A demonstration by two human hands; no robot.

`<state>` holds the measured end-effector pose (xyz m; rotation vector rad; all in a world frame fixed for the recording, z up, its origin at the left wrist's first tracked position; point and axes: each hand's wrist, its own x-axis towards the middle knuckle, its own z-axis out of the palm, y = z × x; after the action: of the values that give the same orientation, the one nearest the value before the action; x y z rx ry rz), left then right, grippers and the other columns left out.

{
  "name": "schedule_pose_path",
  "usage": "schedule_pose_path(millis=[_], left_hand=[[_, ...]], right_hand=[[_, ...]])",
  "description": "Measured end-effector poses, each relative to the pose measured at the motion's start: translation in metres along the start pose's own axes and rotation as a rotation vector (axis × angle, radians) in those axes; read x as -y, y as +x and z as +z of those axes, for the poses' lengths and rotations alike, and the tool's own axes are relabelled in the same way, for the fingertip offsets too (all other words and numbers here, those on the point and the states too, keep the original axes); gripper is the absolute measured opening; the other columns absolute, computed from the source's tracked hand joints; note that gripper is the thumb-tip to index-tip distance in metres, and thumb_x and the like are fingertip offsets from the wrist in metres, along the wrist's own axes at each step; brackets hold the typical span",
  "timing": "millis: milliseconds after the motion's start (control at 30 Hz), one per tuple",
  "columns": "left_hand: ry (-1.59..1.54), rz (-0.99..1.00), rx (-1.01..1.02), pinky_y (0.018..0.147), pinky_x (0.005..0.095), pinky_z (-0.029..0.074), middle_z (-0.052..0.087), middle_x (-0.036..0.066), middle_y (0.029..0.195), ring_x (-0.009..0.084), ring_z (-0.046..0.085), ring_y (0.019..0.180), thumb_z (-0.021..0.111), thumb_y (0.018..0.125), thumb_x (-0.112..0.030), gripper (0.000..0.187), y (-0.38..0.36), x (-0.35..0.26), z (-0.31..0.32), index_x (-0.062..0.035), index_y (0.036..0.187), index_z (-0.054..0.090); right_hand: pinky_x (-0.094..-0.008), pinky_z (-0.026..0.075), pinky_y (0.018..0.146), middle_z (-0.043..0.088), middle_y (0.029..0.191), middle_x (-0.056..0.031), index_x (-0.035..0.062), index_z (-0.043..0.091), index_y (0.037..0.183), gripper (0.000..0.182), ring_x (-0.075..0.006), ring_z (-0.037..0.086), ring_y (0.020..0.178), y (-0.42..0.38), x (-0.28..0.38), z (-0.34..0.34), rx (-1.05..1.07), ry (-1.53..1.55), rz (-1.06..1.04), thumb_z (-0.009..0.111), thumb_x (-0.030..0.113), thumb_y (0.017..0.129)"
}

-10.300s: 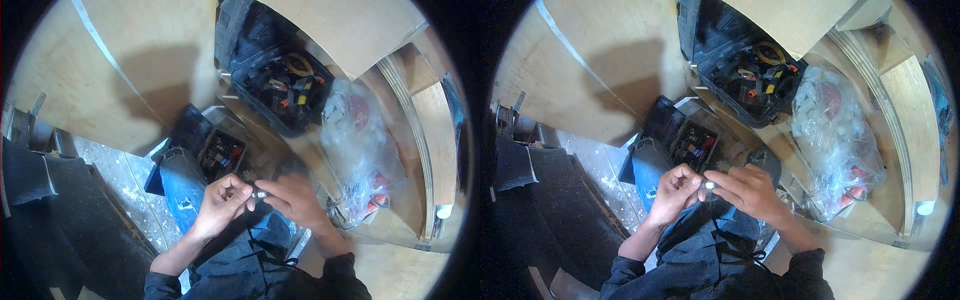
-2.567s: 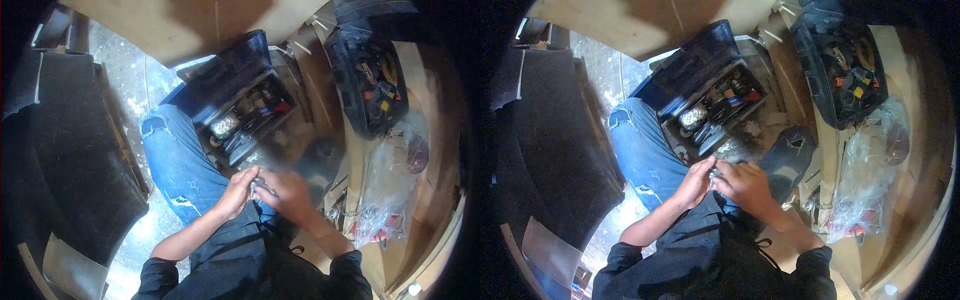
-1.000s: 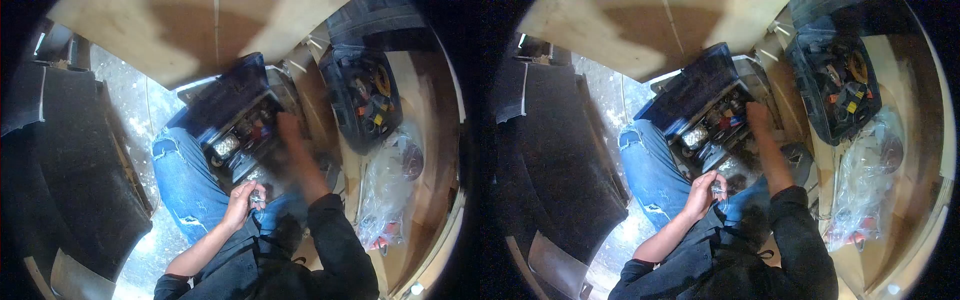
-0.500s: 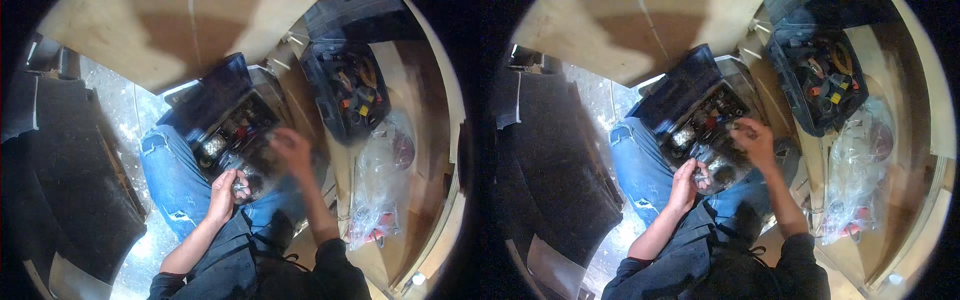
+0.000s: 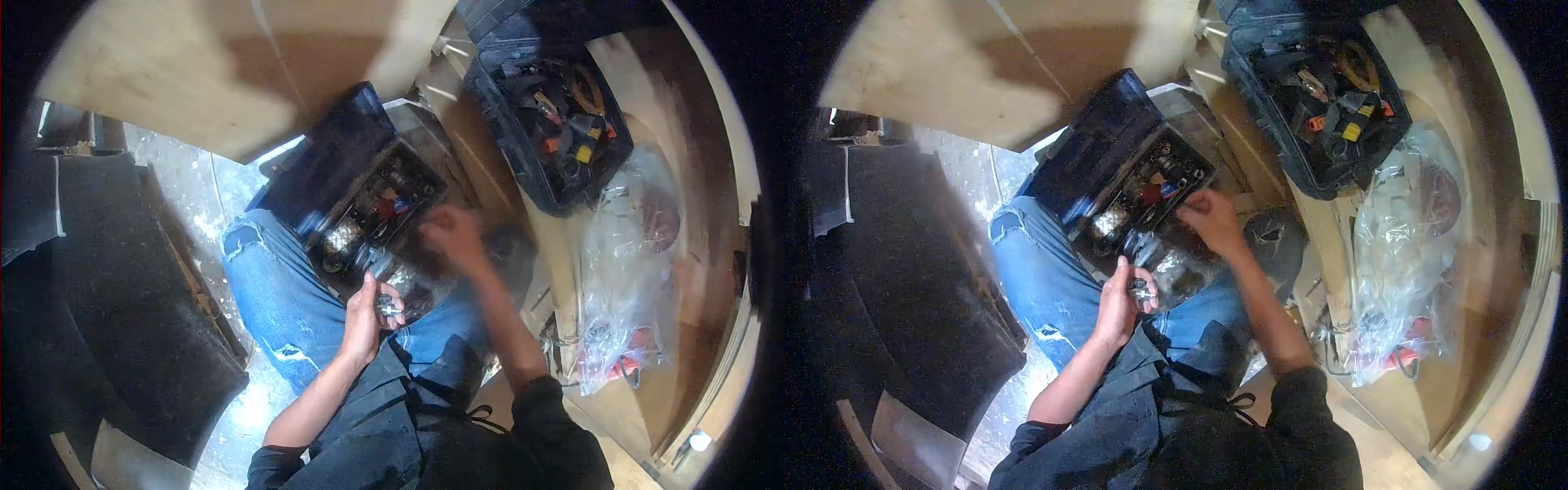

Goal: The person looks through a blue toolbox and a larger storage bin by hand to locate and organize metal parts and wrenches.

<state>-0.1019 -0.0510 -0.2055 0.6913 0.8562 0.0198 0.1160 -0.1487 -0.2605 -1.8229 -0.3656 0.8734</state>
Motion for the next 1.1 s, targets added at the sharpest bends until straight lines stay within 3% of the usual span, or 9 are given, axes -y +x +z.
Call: schedule_pose_path(millis=[67,167,267,367,467,700,800,900,1100], left_hand=[[0.053,-0.030,-0.006,0.056,0.0270,0.045,0.063,0.008,0.077,0.0169,0.061,0.063,0.032,0.106,-0.056,0.061,0.000,0.000,0.002,-0.0051,0.089,0.061],[0.062,0.015,0.004,0.052,0.0246,0.046,0.065,0.008,0.075,0.0155,0.063,0.060,0.035,0.107,-0.051,0.057,0.000,0.002,0.003,-0.0039,0.092,0.062],[0.044,-0.019,-0.004,0.053,0.0250,0.046,0.065,0.009,0.076,0.0155,0.063,0.061,0.035,0.107,-0.051,0.057,0.001,0.003,0.003,-0.0036,0.091,0.062],[0.036,-0.031,0.012,0.054,0.0251,0.046,0.065,0.008,0.076,0.0152,0.063,0.061,0.035,0.107,-0.051,0.058,-0.002,0.006,0.003,-0.0033,0.091,0.063],[0.048,-0.040,0.010,0.054,0.0251,0.046,0.065,0.008,0.075,0.0151,0.063,0.061,0.036,0.107,-0.052,0.058,0.000,0.004,0.003,-0.0040,0.089,0.063],[0.019,-0.089,0.023,0.051,0.0244,0.043,0.064,0.007,0.072,0.0138,0.061,0.059,0.038,0.107,-0.050,0.056,-0.003,0.004,0.006,-0.0054,0.084,0.063],[0.013,-0.152,0.081,0.048,0.0262,0.038,0.062,0.008,0.069,0.0145,0.053,0.053,0.038,0.107,-0.051,0.059,-0.008,-0.010,0.008,-0.0051,0.077,0.061],[-0.032,-0.187,-0.002,0.046,0.0261,0.035,0.054,0.006,0.059,0.0142,0.047,0.048,0.037,0.107,-0.050,0.059,-0.016,-0.054,0.022,-0.0069,0.071,0.056],[0.198,0.204,-0.136,0.041,0.0259,0.035,0.047,0.002,0.053,0.0110,0.044,0.042,0.037,0.108,-0.048,0.058,-0.038,-0.174,0.052,-0.0090,0.068,0.053]], right_hand=[[-0.0316,0.053,0.071,0.072,0.087,-0.0121,-0.0041,0.066,0.107,0.039,-0.0155,0.067,0.083,0.046,-0.035,-0.003,-0.010,-0.343,-0.102,0.080,0.020,0.079],[-0.0377,0.055,0.076,0.071,0.093,-0.0170,-0.0036,0.065,0.110,0.045,-0.0260,0.070,0.087,0.087,-0.037,0.002,0.259,-0.367,0.138,0.081,0.023,0.078],[-0.0464,0.054,0.084,0.069,0.102,-0.0228,-0.0024,0.062,0.114,0.048,-0.0384,0.068,0.095,0.129,-0.084,0.024,-0.153,-0.669,-0.195,0.080,0.025,0.078],[-0.0515,0.051,0.091,0.067,0.109,-0.0256,-0.0018,0.060,0.118,0.052,-0.0449,0.064,0.105,0.156,-0.088,0.043,-0.078,-0.774,-0.108,0.080,0.027,0.079],[-0.0516,0.051,0.089,0.068,0.106,-0.0253,-0.0020,0.062,0.114,0.050,-0.0450,0.064,0.103,0.159,-0.081,0.052,-0.138,-0.783,-0.219,0.079,0.029,0.078],[-0.0510,0.051,0.083,0.068,0.097,-0.0264,-0.0017,0.069,0.098,0.037,-0.0432,0.066,0.093,0.136,-0.039,-0.002,-0.078,-0.762,0.036,0.079,0.027,0.078],[-0.0460,0.054,0.087,0.073,0.103,-0.0201,0.0020,0.072,0.110,0.042,-0.0372,0.070,0.096,0.123,-0.041,-0.013,-0.268,-0.806,0.016,0.076,0.034,0.084],[-0.0460,0.053,0.089,0.072,0.107,-0.0214,0.0030,0.069,0.118,0.047,-0.0390,0.069,0.098,0.121,-0.031,-0.023,-0.213,-0.796,0.000,0.077,0.033,0.082],[-0.0484,0.052,0.088,0.071,0.103,-0.0269,-0.0027,0.068,0.116,0.052,-0.0425,0.068,0.098,0.112,-0.029,-0.018,-0.176,-0.751,-0.060,0.077,0.033,0.080]])
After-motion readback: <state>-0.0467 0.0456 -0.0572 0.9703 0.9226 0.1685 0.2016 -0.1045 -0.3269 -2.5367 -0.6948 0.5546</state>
